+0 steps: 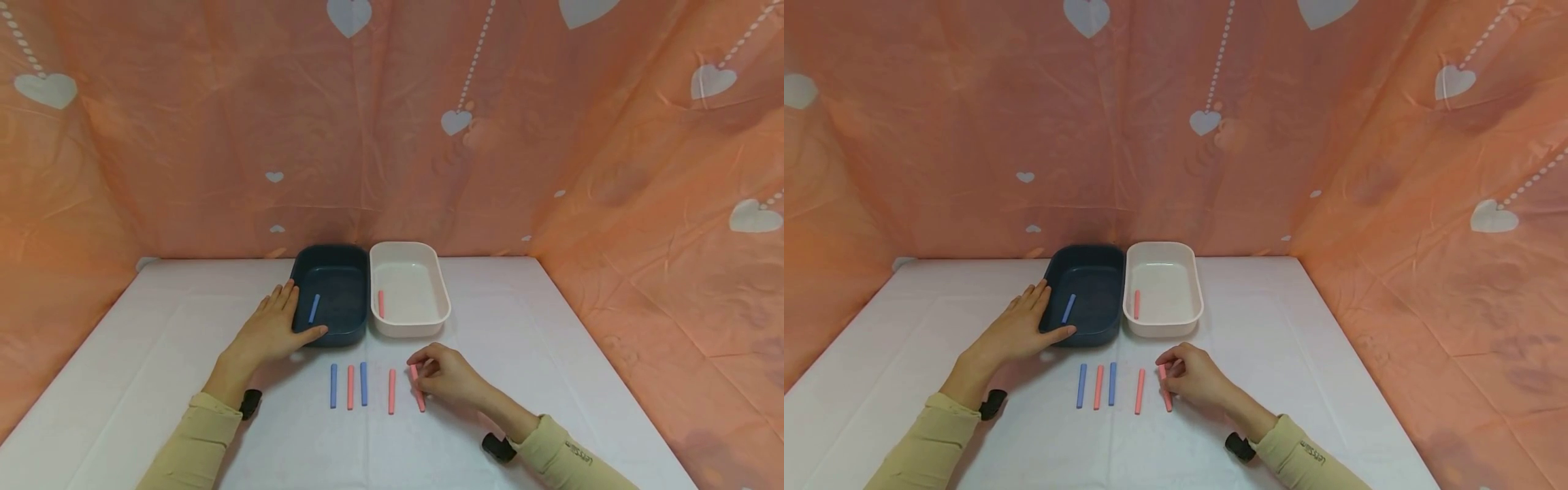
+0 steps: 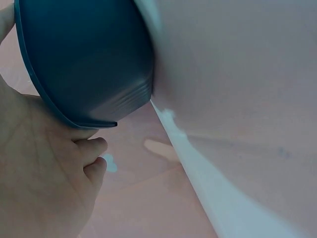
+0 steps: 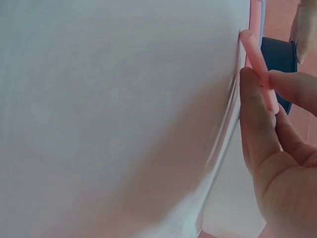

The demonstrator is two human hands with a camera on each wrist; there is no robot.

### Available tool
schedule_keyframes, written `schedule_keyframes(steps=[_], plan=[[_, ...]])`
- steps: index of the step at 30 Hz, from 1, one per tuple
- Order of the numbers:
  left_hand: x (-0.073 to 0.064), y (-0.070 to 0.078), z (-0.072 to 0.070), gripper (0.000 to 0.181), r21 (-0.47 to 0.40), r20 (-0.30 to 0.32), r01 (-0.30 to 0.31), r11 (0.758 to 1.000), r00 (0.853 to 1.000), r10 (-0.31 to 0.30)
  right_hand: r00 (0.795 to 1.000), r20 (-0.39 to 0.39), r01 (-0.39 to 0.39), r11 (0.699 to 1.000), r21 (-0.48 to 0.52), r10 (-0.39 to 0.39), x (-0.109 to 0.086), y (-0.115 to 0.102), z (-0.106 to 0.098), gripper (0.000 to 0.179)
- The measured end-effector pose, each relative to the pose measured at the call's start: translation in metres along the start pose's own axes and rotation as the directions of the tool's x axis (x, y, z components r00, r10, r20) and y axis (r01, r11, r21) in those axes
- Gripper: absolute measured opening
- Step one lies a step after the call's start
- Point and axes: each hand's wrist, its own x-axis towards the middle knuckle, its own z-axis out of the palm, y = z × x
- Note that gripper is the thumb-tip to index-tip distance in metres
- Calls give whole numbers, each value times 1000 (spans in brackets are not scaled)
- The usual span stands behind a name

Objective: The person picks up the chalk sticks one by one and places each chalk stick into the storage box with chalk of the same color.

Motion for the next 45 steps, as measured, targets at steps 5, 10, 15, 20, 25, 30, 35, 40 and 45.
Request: schedule_keyframes(steps=[5,10,15,20,25,30,35,40,45], plan=[[0,-1,1,117,1,-1,0,1000,1000,0,1000,2,10,999,38,-10,-1,-1,1,33],[0,-2,1,117,-8,-2,-2,1000,1000,2,999,7,32,997,70,-33,-2,-1,2,32],[-1,-3,3,117,-8,-4,2,1000,1000,-2,999,0,39,994,103,-39,-1,-3,3,32],[0,-4,4,117,-3,-7,4,1000,1000,-4,996,-29,82,988,134,-79,2,-8,1,32],[0,-3,2,118,-6,-6,5,1000,1000,-5,990,-93,122,978,168,-107,8,-12,-1,34],[0,-2,1,117,-2,-7,4,1000,1000,-4,981,-165,129,974,184,-99,14,-17,-4,35],[0,-2,2,117,0,-11,-1,1000,1000,1,971,-226,130,970,205,-82,22,-22,-9,37],[0,-2,2,117,3,-11,-4,1000,1000,4,962,-264,134,960,245,-67,34,-25,-14,37],[1,-3,2,118,2,-5,1,1000,1000,-1,953,-296,143,957,254,-64,48,-26,-17,37]])
